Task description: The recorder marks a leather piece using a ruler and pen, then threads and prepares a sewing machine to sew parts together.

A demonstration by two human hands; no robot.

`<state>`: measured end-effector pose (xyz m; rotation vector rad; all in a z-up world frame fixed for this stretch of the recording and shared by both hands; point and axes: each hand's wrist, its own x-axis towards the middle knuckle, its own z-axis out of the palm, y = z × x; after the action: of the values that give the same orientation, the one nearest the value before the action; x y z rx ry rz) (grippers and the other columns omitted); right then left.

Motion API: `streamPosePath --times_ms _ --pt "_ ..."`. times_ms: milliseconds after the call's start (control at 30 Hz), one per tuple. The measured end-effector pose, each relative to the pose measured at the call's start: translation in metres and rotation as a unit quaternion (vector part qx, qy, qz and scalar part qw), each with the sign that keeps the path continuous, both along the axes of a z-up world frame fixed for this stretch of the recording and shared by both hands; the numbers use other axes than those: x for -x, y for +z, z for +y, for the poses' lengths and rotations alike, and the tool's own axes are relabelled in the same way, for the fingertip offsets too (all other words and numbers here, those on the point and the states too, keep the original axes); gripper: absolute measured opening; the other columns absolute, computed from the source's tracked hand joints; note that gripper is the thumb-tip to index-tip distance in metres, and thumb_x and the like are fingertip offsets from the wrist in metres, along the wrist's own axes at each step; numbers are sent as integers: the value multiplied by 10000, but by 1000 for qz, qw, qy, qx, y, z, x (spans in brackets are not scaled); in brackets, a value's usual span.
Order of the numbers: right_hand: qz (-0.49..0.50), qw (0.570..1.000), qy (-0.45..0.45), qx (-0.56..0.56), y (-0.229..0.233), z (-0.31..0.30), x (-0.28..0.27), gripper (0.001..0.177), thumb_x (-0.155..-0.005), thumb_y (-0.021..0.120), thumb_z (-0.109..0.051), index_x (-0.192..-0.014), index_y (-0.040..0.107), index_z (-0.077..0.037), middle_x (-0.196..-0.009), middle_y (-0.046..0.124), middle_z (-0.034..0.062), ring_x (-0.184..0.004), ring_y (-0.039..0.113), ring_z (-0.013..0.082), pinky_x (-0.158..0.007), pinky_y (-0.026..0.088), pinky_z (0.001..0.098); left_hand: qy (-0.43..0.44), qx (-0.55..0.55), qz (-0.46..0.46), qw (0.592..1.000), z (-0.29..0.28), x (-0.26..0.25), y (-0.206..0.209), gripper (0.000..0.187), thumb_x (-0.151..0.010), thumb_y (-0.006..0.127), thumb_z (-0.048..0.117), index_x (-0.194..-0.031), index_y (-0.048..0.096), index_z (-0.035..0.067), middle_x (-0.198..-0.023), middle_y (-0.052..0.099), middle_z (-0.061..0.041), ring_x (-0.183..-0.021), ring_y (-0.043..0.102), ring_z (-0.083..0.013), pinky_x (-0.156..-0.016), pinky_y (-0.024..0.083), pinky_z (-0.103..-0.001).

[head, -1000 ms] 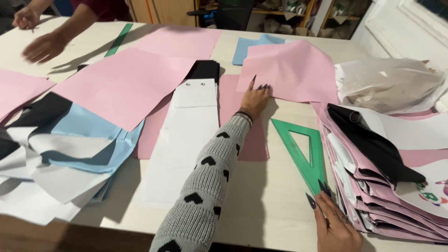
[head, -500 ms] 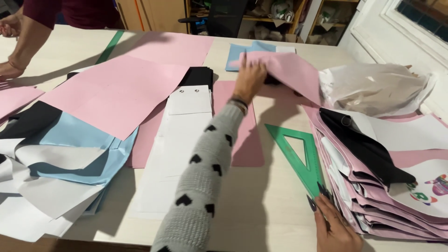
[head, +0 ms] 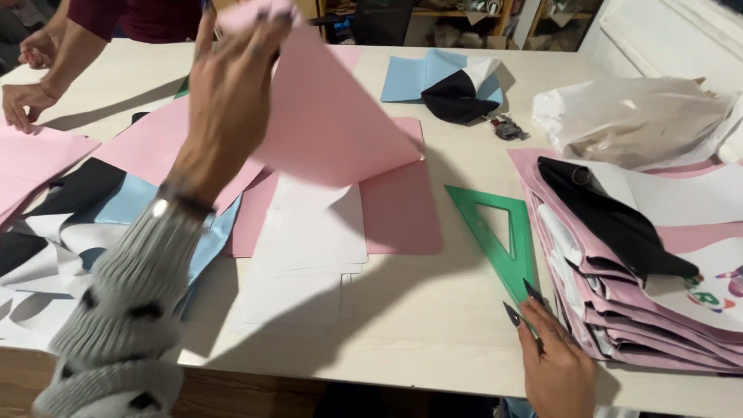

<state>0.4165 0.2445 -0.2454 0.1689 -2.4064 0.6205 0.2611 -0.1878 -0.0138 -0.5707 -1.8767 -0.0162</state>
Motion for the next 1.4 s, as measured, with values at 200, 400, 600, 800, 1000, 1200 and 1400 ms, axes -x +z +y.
streamPosePath --times_ms 200,400,600,800,1000,1200,1400 --pt "10 1000 6 3 -5 3 5 331 -811 763 -20 -1140 767 13 -1230 787 90 -1094 767 230 -852 609 364 3 31 -45 998 -14 -88 -45 306 -1083 736 -59 -1366 684 46 -1326 815 -194 -1288 745 -385 -1282 229 -684" --pt "43 999 16 -23 -6 1 2 395 -780 786 -103 -1161 760 -2 -1231 781 106 -1153 745 246 -957 580 378 10 1 -13 1000 -2 -180 -117 479 -1045 663 -151 -1445 550 86 -1449 679 -177 -1211 769 -281 -1318 290 -668" --pt "3 1000 1 -26 -11 3 3 401 -777 796 -118 -1153 756 14 -1250 776 103 -1075 764 242 -888 605 367 55 -72 -141 986 16 -249 -207 300 -863 758 86 -1151 745 168 -1259 749 -58 -1265 666 -247 -1321 175 -636" --pt "-9 1000 3 -24 -6 1 1 371 -794 795 -104 -1138 763 31 -1225 784 133 -1071 770 263 -883 610 388 33 -118 -169 978 31 -267 -246 225 -840 775 178 -1064 765 183 -1141 805 -22 -1174 726 -213 -1171 450 -580" --pt "0 999 30 -32 -7 1 3 349 -817 792 -71 -1150 765 29 -1221 784 128 -1125 752 254 -940 583 376 38 -174 -161 971 63 -276 -233 231 -807 770 82 -1036 788 106 -1123 808 -68 -1149 741 -227 -1159 420 -596" --pt "0 998 55 -41 -7 4 -2 340 -827 787 -71 -1151 765 30 -1227 784 116 -1169 741 253 -973 571 369 49 -192 -205 958 69 -280 -234 383 -792 776 94 -1173 754 136 -1254 777 -27 -1257 685 -218 -1208 367 -586" --pt "-5 997 44 -56 -31 16 11 376 -835 797 -90 -1199 781 4 -1266 781 119 -1233 728 266 -1000 568 382 70 -203 -221 951 62 -286 -224 297 -874 716 173 -1166 754 136 -1241 776 -17 -1247 680 -209 -1191 384 -547"
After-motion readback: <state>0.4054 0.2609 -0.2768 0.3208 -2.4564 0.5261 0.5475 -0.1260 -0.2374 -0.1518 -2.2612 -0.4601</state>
